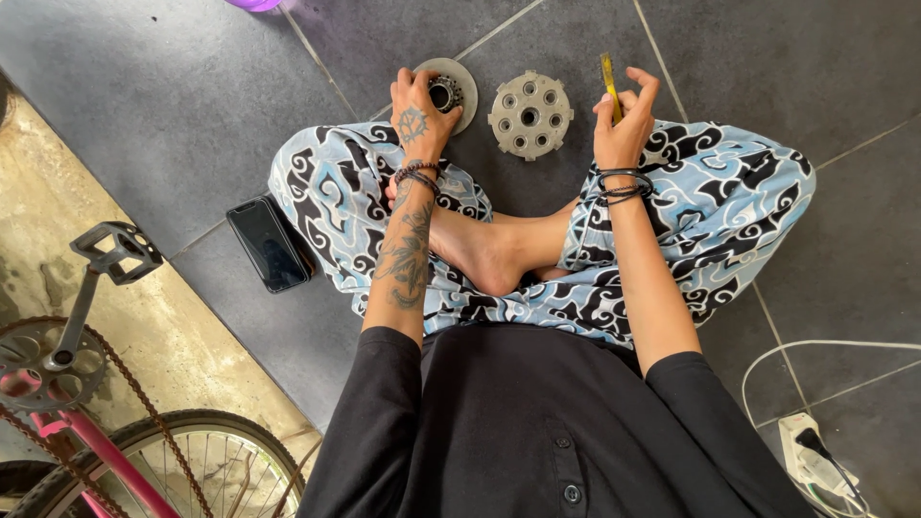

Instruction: The person sits on the floor and uses a small brush to clean a bicycle sprocket held in their left hand. They rotate the sprocket to clean different areas and then place it on the floor next to other bicycle parts.

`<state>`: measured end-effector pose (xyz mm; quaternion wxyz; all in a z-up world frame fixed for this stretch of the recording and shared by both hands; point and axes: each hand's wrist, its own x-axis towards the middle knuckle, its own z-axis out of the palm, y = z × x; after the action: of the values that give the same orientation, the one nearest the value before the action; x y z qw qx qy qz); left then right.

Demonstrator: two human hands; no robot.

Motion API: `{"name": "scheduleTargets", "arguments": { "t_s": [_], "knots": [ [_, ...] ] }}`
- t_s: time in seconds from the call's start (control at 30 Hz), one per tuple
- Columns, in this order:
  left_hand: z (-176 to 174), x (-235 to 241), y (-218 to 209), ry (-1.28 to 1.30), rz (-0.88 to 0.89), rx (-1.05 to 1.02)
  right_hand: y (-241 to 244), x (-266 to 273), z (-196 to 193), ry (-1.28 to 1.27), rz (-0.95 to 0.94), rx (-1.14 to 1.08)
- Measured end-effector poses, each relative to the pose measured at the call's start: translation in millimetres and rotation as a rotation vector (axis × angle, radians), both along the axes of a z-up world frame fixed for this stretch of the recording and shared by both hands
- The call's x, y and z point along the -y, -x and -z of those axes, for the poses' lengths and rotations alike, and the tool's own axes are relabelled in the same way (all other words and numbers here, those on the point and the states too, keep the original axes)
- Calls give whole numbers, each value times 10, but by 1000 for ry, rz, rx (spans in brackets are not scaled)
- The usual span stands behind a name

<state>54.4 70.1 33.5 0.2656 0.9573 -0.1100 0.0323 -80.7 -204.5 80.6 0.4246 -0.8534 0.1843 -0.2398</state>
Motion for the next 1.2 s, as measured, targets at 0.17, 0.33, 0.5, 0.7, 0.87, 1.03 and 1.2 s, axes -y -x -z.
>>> {"name": "scheduleTargets", "arguments": {
  "t_s": [0.17,0.33,0.5,0.7,0.87,1.03,1.2],
  "knots": [
    [78,4,-27,-20,-3,11,3,9,50,33,-25,11],
    [53,0,-32,-25,20,6,-4,13,69,39,-38,14],
    [-44,9,-9,27,220,28,1,13,85,47,-54,12],
    [-195,66,36,52,326,-7,0,11,85,47,-64,19],
    [-180,116,89,56,356,120,22,-3,65,44,-68,0],
    [-449,269,139,170,400,230,0,-95,-116,43,-103,-25],
    [-262,430,248,302,406,10,66,-213,-212,183,-358,-43]
  ]
}}
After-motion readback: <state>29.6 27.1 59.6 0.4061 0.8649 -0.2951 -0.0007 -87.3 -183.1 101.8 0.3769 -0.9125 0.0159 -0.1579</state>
